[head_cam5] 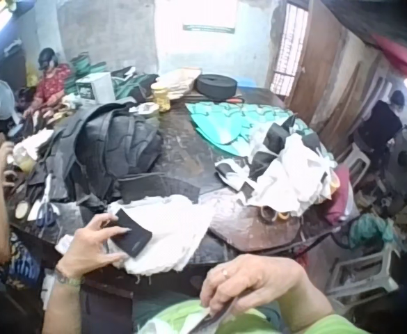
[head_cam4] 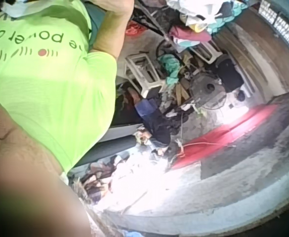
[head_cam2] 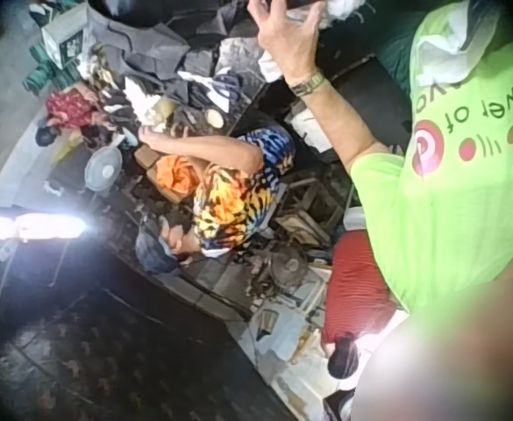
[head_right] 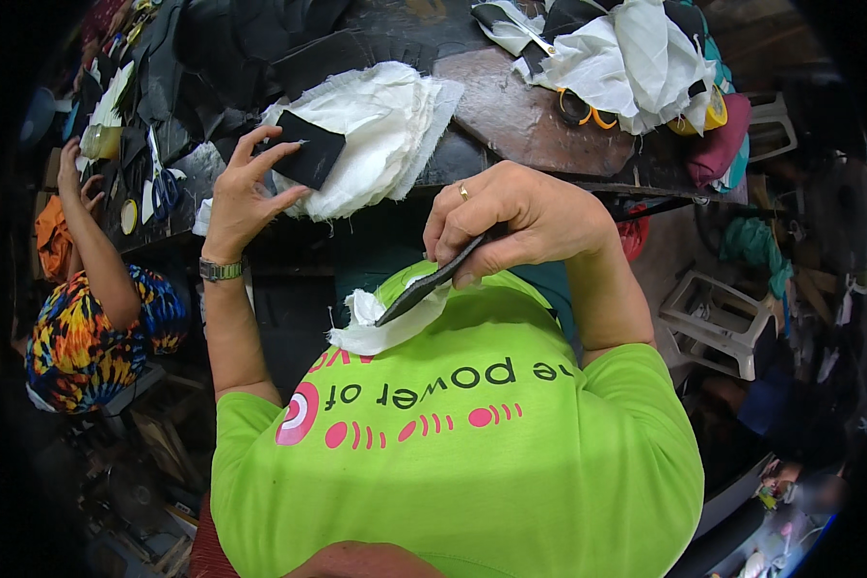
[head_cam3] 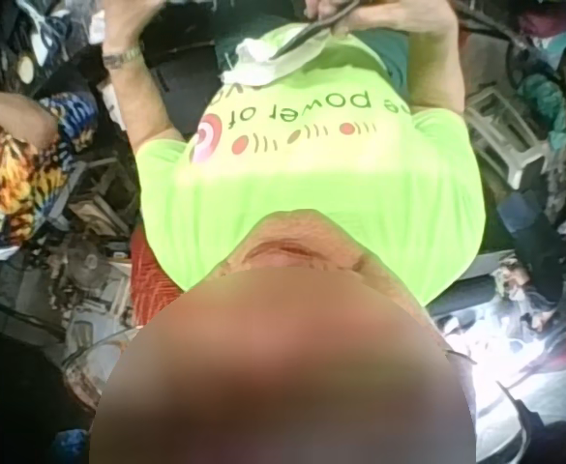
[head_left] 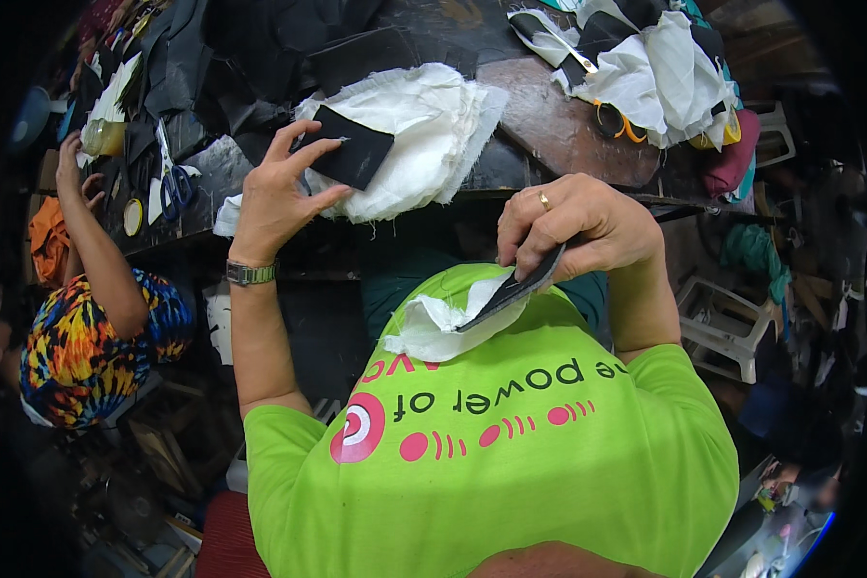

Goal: The person uses shears to cut a piece of black fabric placed on top of a white cloth. They repeatedly trim the edges, adjust the fabric, and cut small pieces off, working methodically on the same item throughout the clip.

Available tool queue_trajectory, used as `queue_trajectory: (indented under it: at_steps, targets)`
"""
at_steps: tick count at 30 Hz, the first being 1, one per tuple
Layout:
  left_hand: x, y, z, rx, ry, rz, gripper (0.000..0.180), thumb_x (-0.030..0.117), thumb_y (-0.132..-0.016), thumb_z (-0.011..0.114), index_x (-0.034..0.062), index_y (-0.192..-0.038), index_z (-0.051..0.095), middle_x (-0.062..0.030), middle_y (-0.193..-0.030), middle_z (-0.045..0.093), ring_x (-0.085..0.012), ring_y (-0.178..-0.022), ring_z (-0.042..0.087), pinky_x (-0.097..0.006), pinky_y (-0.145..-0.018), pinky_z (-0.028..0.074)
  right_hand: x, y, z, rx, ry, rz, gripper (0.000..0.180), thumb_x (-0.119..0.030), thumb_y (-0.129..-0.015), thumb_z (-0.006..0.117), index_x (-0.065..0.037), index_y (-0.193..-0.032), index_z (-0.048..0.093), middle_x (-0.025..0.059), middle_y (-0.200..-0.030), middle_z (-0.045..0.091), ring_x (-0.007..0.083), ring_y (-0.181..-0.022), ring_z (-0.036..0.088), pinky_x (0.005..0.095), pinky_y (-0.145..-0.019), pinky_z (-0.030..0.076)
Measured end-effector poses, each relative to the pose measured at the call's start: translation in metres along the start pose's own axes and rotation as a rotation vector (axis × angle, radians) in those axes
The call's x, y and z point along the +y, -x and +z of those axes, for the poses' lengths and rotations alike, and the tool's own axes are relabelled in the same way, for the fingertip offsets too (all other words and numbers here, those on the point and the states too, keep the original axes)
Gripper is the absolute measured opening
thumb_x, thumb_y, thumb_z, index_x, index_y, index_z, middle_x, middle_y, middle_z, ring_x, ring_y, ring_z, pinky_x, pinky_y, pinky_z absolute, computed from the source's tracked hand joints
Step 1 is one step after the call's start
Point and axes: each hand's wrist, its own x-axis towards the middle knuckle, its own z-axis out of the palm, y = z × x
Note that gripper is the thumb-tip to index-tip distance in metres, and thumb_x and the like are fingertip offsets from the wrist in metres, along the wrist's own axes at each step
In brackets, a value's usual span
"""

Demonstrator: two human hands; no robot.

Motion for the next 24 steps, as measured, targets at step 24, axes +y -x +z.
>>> queue_trajectory:
  at_steps: [24]
  targets:
    - [0.051, -0.104, 0.014, 0.017, 0.397, 0.128, 0.023, 0.025, -0.086, 0.071, 0.0047, -0.097, 0.073, -0.0054, -0.092, 0.07, -0.0118, -0.072, 0.06, -0.025, -0.066, 0.047, -0.013, 0.018, -0.013, 0.368, 0.203, 0.256, 0.015, -0.005, -0.076, 0.071, 0.003, -0.086, 0.064, 0.0017, -0.074, 0.058, 0.008, -0.072, 0.053, 0.0259, -0.064, 0.042]
